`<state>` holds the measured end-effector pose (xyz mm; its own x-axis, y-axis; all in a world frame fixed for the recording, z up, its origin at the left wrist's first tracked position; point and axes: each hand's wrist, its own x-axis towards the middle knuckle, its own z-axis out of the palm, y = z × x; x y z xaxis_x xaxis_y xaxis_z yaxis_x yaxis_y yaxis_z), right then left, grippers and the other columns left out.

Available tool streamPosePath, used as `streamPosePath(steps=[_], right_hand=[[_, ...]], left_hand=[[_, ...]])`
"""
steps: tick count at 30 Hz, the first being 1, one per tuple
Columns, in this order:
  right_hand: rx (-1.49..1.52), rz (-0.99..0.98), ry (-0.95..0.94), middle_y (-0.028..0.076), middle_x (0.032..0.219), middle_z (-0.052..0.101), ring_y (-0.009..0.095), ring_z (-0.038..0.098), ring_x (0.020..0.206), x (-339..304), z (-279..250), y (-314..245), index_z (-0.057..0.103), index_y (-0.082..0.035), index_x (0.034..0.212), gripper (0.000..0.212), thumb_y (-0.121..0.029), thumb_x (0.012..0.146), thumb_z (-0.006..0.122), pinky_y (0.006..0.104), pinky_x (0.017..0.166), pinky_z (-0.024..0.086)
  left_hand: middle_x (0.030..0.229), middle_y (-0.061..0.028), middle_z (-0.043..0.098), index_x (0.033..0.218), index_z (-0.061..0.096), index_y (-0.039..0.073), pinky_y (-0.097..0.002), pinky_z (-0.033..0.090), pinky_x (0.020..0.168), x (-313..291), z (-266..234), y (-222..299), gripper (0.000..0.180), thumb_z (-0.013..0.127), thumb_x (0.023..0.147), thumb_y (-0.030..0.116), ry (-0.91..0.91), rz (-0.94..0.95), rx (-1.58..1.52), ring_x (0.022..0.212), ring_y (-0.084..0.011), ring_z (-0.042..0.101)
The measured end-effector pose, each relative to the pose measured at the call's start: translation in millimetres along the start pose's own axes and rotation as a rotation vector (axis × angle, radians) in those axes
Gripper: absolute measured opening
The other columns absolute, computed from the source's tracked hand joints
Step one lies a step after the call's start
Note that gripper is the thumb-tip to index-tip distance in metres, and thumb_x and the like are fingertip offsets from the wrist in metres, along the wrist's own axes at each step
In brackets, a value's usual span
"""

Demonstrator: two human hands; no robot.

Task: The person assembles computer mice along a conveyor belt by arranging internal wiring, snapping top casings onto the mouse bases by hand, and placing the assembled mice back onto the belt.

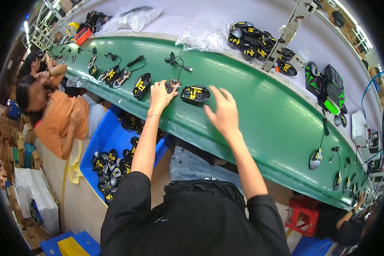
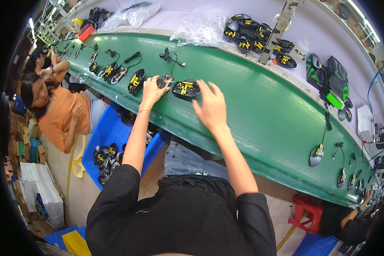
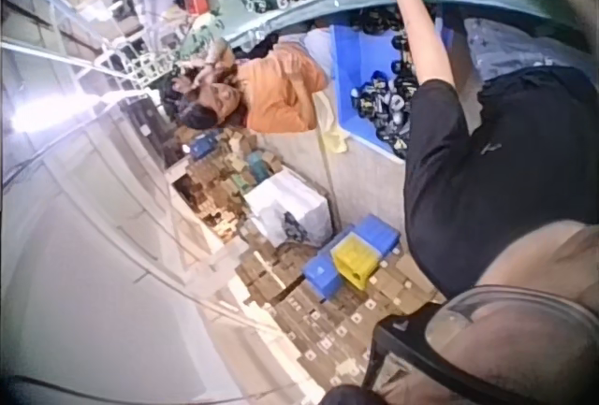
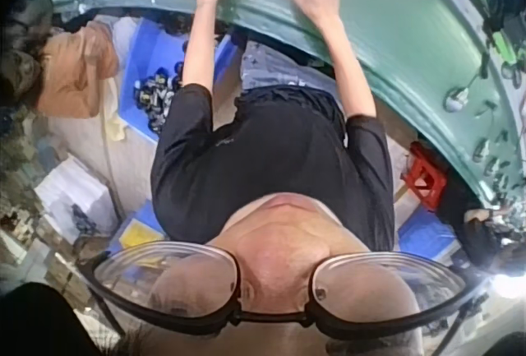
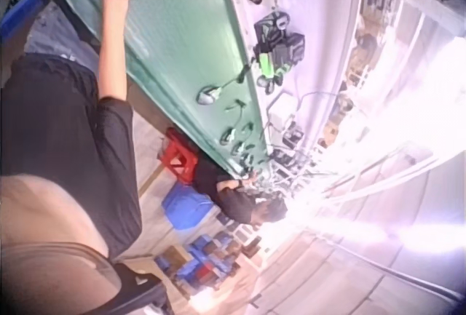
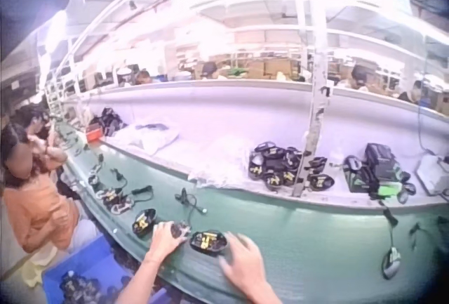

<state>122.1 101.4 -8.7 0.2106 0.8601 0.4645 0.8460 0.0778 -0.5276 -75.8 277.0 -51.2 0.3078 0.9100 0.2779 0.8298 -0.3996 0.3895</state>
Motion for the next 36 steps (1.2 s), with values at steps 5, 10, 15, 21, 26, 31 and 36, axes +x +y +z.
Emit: streamPosePath(steps=[5,10,15,21,26,31,36], right_hand=[[-0.092,-0.073,-0.134,0.017,0.141,0.045,0.037,0.047,0.124,35,57,12,0.044,-0.005,0.137,0.078,-0.026,0.069,0.078,0.0454,0.103,0.039],[-0.062,0.337,-0.203,0.019,0.131,0.054,0.035,0.053,0.118,-3,15,20,0.053,-0.003,0.129,0.071,-0.029,0.069,0.080,0.0399,0.101,0.044],[-0.166,0.642,0.060,0.018,0.123,0.059,0.035,0.055,0.112,-67,-54,61,0.054,-0.002,0.128,0.070,-0.031,0.070,0.082,0.0415,0.097,0.044],[-0.225,0.559,0.185,0.019,0.123,0.061,0.028,0.058,0.112,-104,-92,25,0.057,-0.003,0.126,0.055,-0.020,0.078,0.078,0.0381,0.095,0.046],[0.802,0.994,0.091,0.009,0.086,0.071,0.010,0.064,0.075,-120,-73,-20,0.065,0.000,0.112,0.029,-0.015,0.089,0.070,0.0249,0.069,0.051],[0.925,1.030,0.021,0.012,0.088,0.071,0.010,0.064,0.075,-112,-57,-16,0.063,0.004,0.112,0.029,-0.013,0.089,0.070,0.0233,0.068,0.051],[1.091,1.086,0.051,0.012,0.087,0.070,0.012,0.065,0.075,-110,-46,-15,0.061,0.007,0.111,0.028,-0.003,0.086,0.070,0.0243,0.069,0.053]], left_hand=[[0.113,-0.0216,0.061,0.117,0.057,-0.001,-0.0406,0.046,0.092,17,-8,8,0.085,0.088,0.055,0.048,-0.290,-0.178,0.004,0.107,-0.0346,0.057],[0.089,-0.0137,0.069,0.099,0.063,-0.004,-0.0331,0.052,0.073,-29,-19,28,0.054,0.086,0.064,0.031,-0.427,-0.415,-0.691,0.081,-0.0217,0.067],[0.110,-0.0211,0.062,0.118,0.050,-0.005,-0.0443,0.057,0.084,-99,-22,72,0.043,0.067,0.079,-0.003,-0.663,-0.515,-1.660,0.097,-0.0331,0.067],[0.116,-0.0236,0.060,0.122,0.047,-0.003,-0.0435,0.058,0.083,-161,-12,127,0.048,0.065,0.078,-0.007,-0.640,-0.581,-1.853,0.101,-0.0342,0.065],[0.118,-0.0229,0.060,0.122,0.049,-0.001,-0.0421,0.058,0.077,-176,-6,139,0.034,0.054,0.095,0.019,-0.663,-0.631,-1.799,0.103,-0.0294,0.064],[0.117,-0.0140,0.061,0.126,0.049,0.001,-0.0374,0.058,0.079,-184,-6,145,0.045,0.028,0.106,0.035,-0.555,-0.698,-1.921,0.101,-0.0202,0.064],[0.117,-0.0128,0.062,0.128,0.048,-0.001,-0.0328,0.056,0.082,-186,-8,146,0.043,0.030,0.106,0.031,-0.495,-0.627,-1.771,0.100,-0.0173,0.064]])
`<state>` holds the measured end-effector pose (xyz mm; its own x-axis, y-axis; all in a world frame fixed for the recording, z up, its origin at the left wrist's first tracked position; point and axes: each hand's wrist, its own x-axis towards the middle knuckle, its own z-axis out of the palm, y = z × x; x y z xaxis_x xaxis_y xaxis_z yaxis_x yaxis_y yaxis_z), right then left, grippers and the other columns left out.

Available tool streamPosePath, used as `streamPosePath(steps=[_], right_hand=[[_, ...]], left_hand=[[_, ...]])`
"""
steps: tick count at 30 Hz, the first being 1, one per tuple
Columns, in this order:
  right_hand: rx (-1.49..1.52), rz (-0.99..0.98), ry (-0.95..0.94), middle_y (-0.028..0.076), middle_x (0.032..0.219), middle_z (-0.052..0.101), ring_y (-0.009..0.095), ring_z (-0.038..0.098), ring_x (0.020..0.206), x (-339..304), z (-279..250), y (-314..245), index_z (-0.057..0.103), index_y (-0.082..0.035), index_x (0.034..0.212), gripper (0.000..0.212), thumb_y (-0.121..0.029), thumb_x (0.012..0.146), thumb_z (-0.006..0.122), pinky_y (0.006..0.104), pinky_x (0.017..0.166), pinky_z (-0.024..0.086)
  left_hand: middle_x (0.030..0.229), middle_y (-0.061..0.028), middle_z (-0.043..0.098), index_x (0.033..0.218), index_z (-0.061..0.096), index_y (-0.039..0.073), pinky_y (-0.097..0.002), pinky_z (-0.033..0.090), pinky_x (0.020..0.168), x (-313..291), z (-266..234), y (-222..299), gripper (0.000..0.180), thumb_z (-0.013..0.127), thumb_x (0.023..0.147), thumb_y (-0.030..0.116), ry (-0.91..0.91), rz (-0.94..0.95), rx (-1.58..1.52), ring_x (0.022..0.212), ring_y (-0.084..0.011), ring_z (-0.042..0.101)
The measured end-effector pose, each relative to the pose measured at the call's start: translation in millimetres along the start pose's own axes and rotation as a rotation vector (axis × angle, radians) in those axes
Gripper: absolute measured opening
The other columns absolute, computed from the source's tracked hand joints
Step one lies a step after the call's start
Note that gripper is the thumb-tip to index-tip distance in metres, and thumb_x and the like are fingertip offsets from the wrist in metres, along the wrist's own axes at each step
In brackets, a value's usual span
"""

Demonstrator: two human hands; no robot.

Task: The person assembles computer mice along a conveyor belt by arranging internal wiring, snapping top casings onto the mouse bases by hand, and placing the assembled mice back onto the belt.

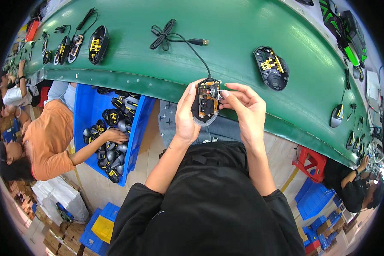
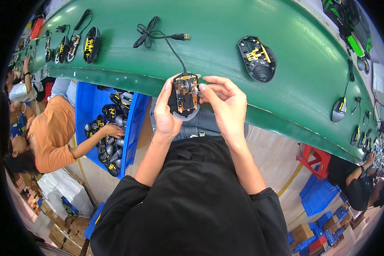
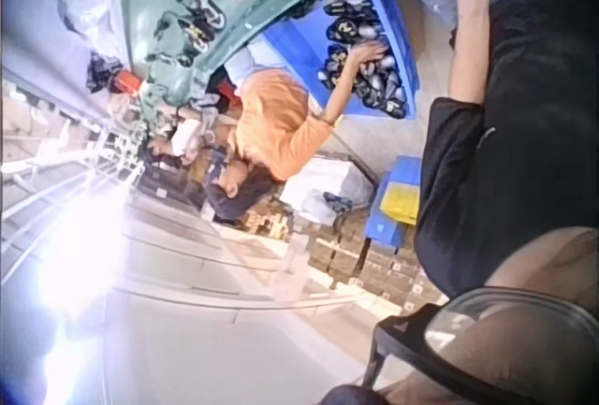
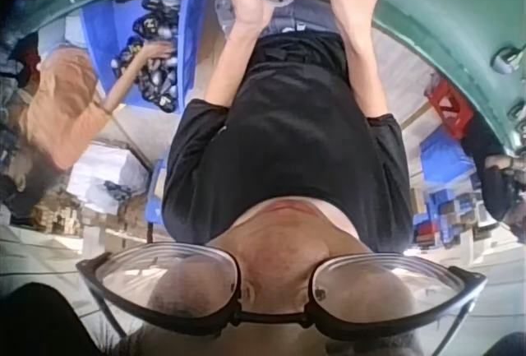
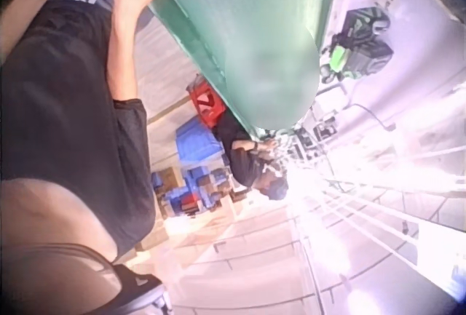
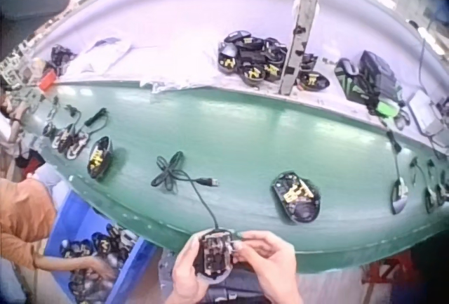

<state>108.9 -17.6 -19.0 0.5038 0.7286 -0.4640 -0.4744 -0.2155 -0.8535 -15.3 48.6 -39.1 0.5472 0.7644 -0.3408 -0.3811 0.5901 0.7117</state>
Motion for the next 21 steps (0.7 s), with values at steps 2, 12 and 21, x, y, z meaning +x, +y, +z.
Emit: streamPosePath(steps=[2,12,21], right_hand=[[0.079,-0.078,0.041,0.012,0.088,0.071,0.012,0.065,0.076,-1,4,4,0.060,0.005,0.112,0.029,0.000,0.085,0.069,0.0242,0.067,0.054],[-0.702,-1.035,0.235,0.013,0.084,0.070,0.026,0.069,0.080,-14,19,22,0.063,0.000,0.081,0.020,0.010,0.068,0.074,0.0329,0.069,0.056],[-1.055,-1.401,-0.166,0.015,0.094,0.069,0.026,0.068,0.089,4,-3,17,0.064,-0.002,0.084,0.017,-0.008,0.069,0.066,0.0349,0.073,0.057]], left_hand=[[0.118,-0.0140,0.062,0.129,0.048,-0.003,-0.0324,0.055,0.084,-4,4,3,0.043,0.031,0.105,0.029,-0.006,-0.003,-0.009,0.100,-0.0187,0.064],[0.121,-0.0220,0.059,0.127,0.047,-0.005,-0.0406,0.048,0.096,-6,25,6,0.043,0.028,0.103,0.026,0.099,0.078,0.101,0.107,-0.0303,0.062],[0.112,-0.0143,0.060,0.123,0.047,-0.003,-0.0366,0.050,0.093,-9,21,4,0.029,0.044,0.096,0.009,0.139,0.081,-0.082,0.109,-0.0278,0.062]])
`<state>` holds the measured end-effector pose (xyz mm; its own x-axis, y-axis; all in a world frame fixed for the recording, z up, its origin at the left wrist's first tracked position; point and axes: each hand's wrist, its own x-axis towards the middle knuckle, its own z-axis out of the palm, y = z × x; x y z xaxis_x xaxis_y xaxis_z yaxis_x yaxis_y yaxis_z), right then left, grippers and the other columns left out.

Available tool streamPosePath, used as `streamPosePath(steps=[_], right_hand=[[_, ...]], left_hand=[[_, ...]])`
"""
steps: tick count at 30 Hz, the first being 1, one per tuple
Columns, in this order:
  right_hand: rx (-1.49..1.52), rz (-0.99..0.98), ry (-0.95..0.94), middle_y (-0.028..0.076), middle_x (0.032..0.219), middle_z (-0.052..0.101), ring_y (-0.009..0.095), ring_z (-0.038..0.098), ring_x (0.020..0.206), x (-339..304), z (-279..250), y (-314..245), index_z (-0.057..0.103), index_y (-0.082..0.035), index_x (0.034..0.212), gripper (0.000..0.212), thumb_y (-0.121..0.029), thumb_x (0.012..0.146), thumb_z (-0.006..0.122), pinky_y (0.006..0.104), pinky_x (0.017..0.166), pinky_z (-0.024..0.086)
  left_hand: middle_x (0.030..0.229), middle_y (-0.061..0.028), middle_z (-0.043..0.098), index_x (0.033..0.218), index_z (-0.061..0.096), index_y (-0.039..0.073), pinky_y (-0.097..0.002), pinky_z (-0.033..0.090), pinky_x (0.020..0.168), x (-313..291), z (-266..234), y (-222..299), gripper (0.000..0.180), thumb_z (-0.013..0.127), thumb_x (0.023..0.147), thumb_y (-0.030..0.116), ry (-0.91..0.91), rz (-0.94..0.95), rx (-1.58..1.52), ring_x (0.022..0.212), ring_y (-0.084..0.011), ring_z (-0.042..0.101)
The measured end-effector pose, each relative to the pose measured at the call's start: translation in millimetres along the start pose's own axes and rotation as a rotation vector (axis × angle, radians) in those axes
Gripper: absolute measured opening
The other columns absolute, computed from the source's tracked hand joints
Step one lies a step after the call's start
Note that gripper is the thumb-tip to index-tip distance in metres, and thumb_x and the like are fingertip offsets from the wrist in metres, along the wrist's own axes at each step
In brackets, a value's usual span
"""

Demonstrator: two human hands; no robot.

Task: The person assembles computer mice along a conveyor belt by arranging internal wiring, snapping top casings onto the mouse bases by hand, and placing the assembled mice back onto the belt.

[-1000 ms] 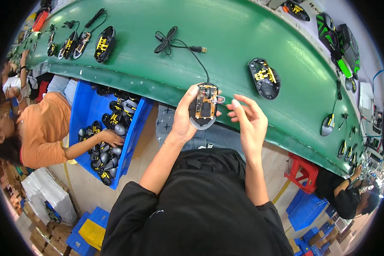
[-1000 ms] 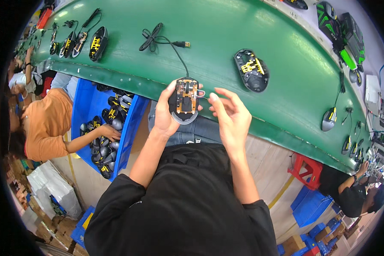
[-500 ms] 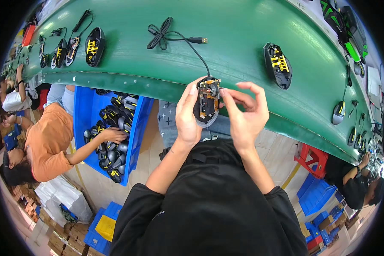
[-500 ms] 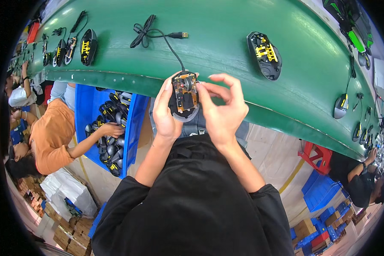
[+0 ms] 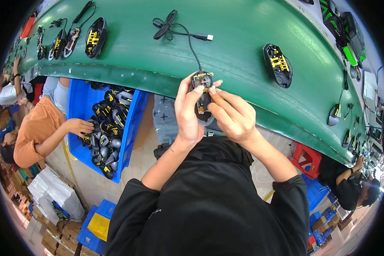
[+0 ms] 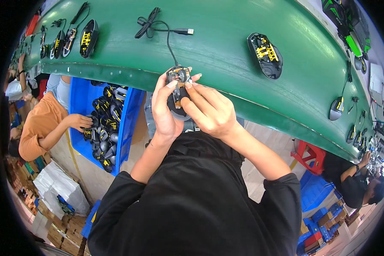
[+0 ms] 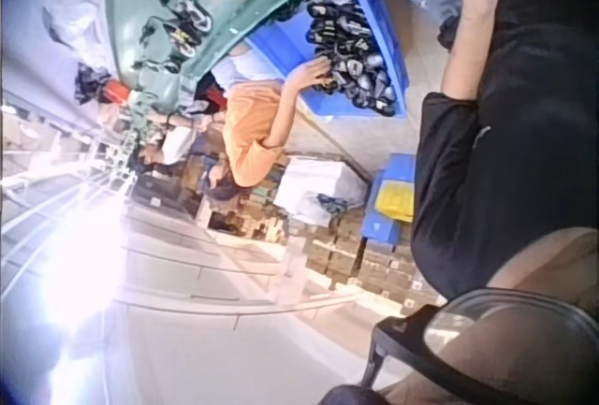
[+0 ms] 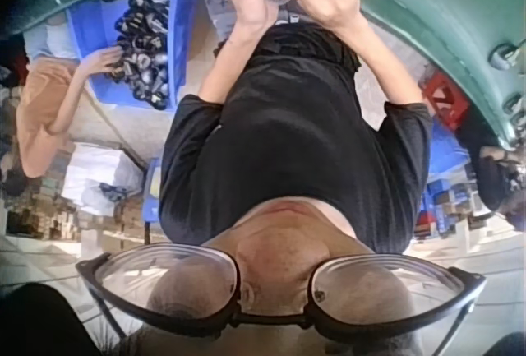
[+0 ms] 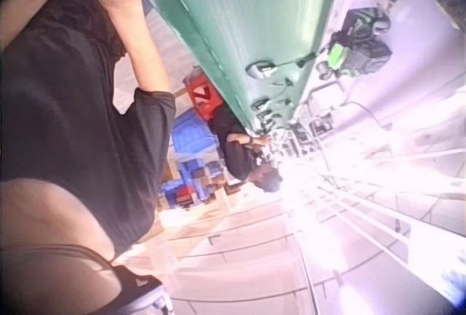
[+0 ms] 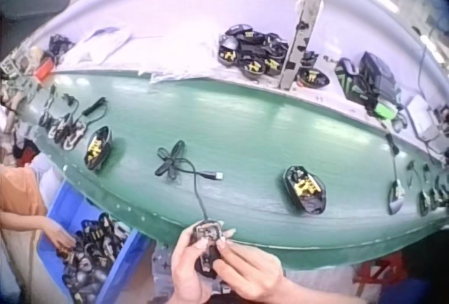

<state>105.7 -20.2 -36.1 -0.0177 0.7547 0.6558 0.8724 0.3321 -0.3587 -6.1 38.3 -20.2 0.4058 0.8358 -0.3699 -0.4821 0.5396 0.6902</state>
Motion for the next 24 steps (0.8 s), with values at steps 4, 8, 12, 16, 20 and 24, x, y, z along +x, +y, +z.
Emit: streamPosePath(steps=[4,8,12,16,20,24], right_hand=[[-0.016,-0.067,-0.122,0.014,0.101,0.068,0.026,0.065,0.098,0,-5,3,0.063,-0.004,0.088,0.020,-0.010,0.069,0.065,0.0355,0.078,0.055],[0.016,-0.086,-0.219,0.013,0.107,0.067,0.025,0.061,0.105,-3,-8,7,0.063,-0.006,0.092,0.022,-0.012,0.071,0.065,0.0367,0.083,0.054],[-0.028,-0.085,-0.198,0.010,0.108,0.067,0.024,0.060,0.105,1,-8,6,0.064,-0.007,0.093,0.020,-0.011,0.073,0.064,0.0361,0.085,0.052],[0.058,0.000,-0.185,0.006,0.103,0.068,0.025,0.060,0.103,10,-7,7,0.065,-0.007,0.095,0.022,-0.007,0.072,0.064,0.0367,0.083,0.052],[0.145,0.118,-0.246,0.005,0.095,0.068,0.026,0.060,0.102,14,-13,6,0.065,-0.006,0.097,0.028,0.001,0.070,0.064,0.0380,0.082,0.052],[0.284,0.215,-0.251,0.008,0.103,0.069,0.030,0.062,0.104,11,-16,-3,0.067,-0.007,0.101,0.034,0.004,0.069,0.066,0.0387,0.084,0.053]], left_hand=[[0.111,-0.0150,0.060,0.120,0.048,-0.003,-0.0361,0.054,0.088,0,-3,4,0.031,0.054,0.090,-0.003,0.039,0.020,0.092,0.108,-0.0293,0.064],[0.113,-0.0194,0.061,0.115,0.050,-0.006,-0.0398,0.051,0.093,0,-4,3,0.027,0.049,0.089,0.000,0.053,0.000,0.105,0.109,-0.0332,0.063],[0.113,-0.0197,0.061,0.114,0.051,-0.006,-0.0398,0.052,0.092,3,0,5,0.025,0.049,0.090,0.000,0.046,-0.018,0.075,0.108,-0.0334,0.064],[0.108,-0.0169,0.062,0.113,0.051,-0.005,-0.0331,0.058,0.079,8,-3,7,0.023,0.055,0.091,-0.001,0.037,-0.031,0.002,0.105,-0.0285,0.066],[0.102,-0.0154,0.066,0.110,0.055,-0.004,-0.0307,0.057,0.079,10,-5,5,0.025,0.063,0.087,-0.002,0.063,-0.005,0.067,0.099,-0.0257,0.068],[0.109,-0.0200,0.064,0.111,0.054,-0.006,-0.0390,0.057,0.084,12,-12,4,0.026,0.060,0.086,-0.003,0.047,-0.047,0.080,0.102,-0.0326,0.067]])
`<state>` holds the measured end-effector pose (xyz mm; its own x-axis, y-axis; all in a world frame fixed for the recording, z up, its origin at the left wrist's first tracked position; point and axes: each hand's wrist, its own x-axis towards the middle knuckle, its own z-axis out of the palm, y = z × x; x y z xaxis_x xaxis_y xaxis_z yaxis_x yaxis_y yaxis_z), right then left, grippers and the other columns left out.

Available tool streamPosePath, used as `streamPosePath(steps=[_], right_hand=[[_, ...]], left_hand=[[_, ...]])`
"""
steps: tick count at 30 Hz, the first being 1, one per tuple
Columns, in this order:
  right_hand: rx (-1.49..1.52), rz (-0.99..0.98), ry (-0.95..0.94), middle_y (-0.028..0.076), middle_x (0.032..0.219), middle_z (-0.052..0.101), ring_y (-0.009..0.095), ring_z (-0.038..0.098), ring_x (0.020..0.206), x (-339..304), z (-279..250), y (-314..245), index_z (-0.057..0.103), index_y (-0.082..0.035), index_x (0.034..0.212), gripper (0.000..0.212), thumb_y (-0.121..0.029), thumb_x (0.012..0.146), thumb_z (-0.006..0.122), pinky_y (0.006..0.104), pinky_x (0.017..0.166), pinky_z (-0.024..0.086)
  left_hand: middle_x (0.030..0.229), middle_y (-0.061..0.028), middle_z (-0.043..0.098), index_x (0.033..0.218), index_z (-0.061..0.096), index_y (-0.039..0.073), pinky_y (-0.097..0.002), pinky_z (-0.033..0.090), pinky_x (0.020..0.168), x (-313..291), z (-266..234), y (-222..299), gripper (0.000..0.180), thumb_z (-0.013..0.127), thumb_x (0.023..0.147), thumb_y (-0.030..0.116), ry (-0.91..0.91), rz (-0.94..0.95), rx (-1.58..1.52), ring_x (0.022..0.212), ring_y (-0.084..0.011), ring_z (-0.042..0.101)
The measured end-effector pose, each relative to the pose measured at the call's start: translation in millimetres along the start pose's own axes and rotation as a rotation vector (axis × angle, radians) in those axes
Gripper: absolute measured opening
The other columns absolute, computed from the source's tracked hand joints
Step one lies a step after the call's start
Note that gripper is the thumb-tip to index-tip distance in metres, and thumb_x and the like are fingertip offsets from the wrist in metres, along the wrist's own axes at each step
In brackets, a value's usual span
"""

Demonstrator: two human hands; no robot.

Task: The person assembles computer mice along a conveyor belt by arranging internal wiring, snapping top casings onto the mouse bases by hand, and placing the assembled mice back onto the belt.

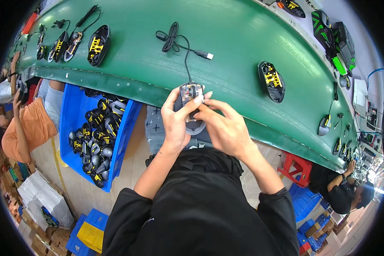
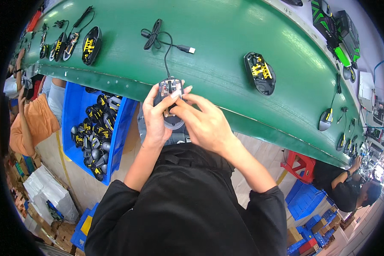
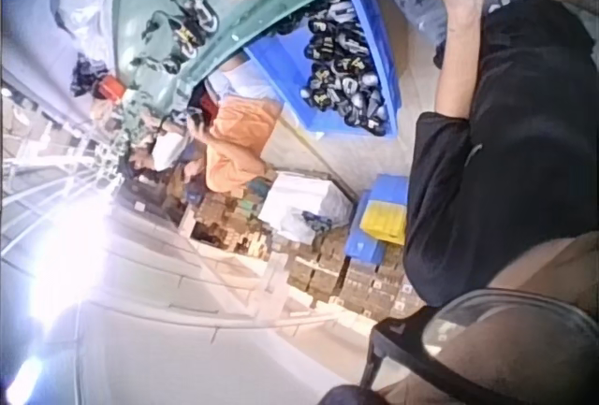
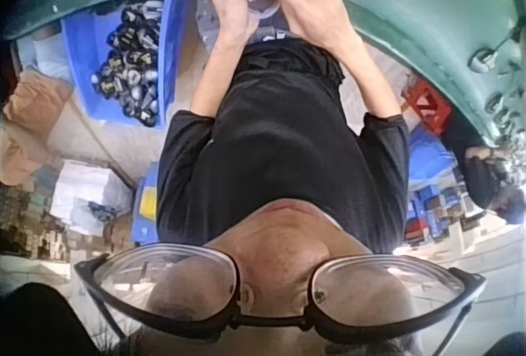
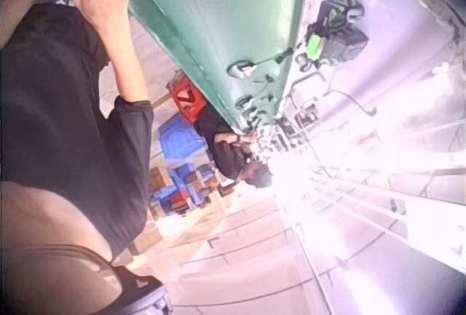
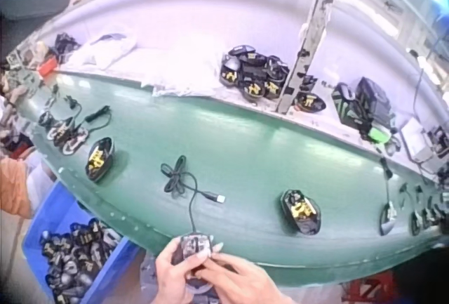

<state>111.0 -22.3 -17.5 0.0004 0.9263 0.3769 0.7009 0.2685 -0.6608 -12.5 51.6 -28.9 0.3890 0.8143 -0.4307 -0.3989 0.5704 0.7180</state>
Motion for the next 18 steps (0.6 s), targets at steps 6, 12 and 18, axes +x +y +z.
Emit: streamPosePath(steps=[6,12,18], right_hand=[[0.020,0.138,0.159,0.012,0.101,0.071,0.026,0.069,0.090,-1,-46,-2,0.069,-0.003,0.103,0.029,0.003,0.074,0.071,0.0352,0.081,0.055],[-0.624,0.521,0.242,0.015,0.124,0.061,0.032,0.057,0.114,-2,-78,78,0.054,-0.007,0.130,0.065,-0.026,0.073,0.081,0.0406,0.096,0.045],[0.040,0.669,0.498,0.014,0.119,0.063,0.022,0.061,0.109,-21,-76,96,0.053,0.004,0.129,0.054,-0.019,0.085,0.074,0.0332,0.096,0.045]], left_hand=[[0.115,-0.0219,0.062,0.115,0.054,-0.006,-0.0414,0.059,0.082,7,0,-1,0.029,0.061,0.087,-0.001,-0.020,-0.021,-0.037,0.105,-0.0341,0.065],[0.115,-0.0201,0.061,0.112,0.054,-0.006,-0.0443,0.062,0.076,11,-11,0,0.025,0.061,0.088,-0.003,-0.028,0.038,-0.083,0.104,-0.0347,0.065],[0.110,-0.0150,0.064,0.112,0.054,-0.004,-0.0380,0.062,0.073,14,-10,-17,0.028,0.065,0.087,-0.002,-0.101,0.003,-0.087,0.099,-0.0285,0.068]])
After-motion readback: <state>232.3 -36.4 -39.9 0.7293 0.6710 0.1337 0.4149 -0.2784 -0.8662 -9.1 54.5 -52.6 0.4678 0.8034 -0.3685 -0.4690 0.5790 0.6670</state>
